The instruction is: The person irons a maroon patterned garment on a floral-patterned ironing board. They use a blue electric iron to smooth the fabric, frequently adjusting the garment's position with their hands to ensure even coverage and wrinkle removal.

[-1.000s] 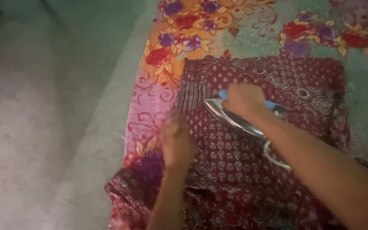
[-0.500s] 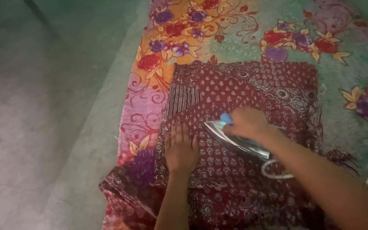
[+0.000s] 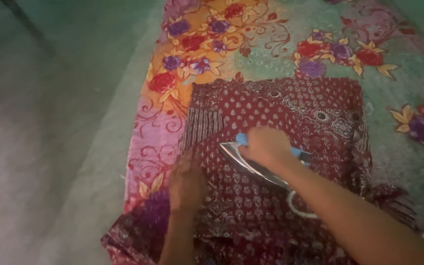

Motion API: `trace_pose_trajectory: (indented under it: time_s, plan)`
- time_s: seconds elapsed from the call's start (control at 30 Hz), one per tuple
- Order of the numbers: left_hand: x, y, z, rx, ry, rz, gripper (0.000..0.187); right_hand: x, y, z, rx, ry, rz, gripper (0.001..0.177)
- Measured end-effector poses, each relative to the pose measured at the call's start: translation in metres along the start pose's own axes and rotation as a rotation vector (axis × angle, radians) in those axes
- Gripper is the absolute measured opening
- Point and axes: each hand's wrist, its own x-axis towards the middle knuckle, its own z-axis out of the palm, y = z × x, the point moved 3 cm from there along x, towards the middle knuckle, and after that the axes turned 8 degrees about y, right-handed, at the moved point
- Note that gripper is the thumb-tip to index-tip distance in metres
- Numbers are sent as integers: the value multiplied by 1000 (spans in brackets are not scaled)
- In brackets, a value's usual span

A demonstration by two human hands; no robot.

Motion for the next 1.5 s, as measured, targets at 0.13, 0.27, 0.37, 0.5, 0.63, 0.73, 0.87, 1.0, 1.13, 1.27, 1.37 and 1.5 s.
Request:
trace_pose_trajectory:
  time_s: [0.13, 0.27, 0.37, 0.5, 0.63, 0.73, 0.87, 1.0, 1.13, 1.27, 1.37, 1.5]
  plan:
    - [-1, -8, -9, -62, 131, 47, 60, 41, -15, 7, 8, 37, -2, 45]
    - [-4, -1, -15, -89, 181, 18, 62, 82, -22, 20, 26, 136, -54, 44]
    - [-3, 4, -24, -74, 227, 18, 60, 106, -26, 25, 32, 167, -54, 48]
    - [-3, 2, -22, -41, 250, 14, 56, 103, -35, 16, 28, 61, -40, 55]
    - [-2, -1, -13, 59, 122, -51, 44, 48, -46, 11, 51, -18, -148, 46]
    - [1, 1, -15, 49, 146, -48, 41, 29, -50, 4, 6, 1, -250, 40]
    - [-3, 0, -17, -5, 211, -15, 40, 34, -54, 9, 25, -95, -201, 34]
    - [-2, -1, -15, 48, 132, -44, 37, 69, -64, 12, 39, 93, -196, 39]
    - [-4, -4, -9, 26, 146, -34, 39, 110, -72, 16, 27, 122, -178, 39]
    - [1, -12, 12, 37, 40, -148, 59, 146, -78, 19, 67, 144, -129, 41]
    - [2, -19, 17, -31, 60, -86, 64, 161, -81, 18, 76, 119, -120, 34]
    - [-2, -17, 10, -63, 144, -53, 60, 155, -87, 15, 92, 88, -84, 35]
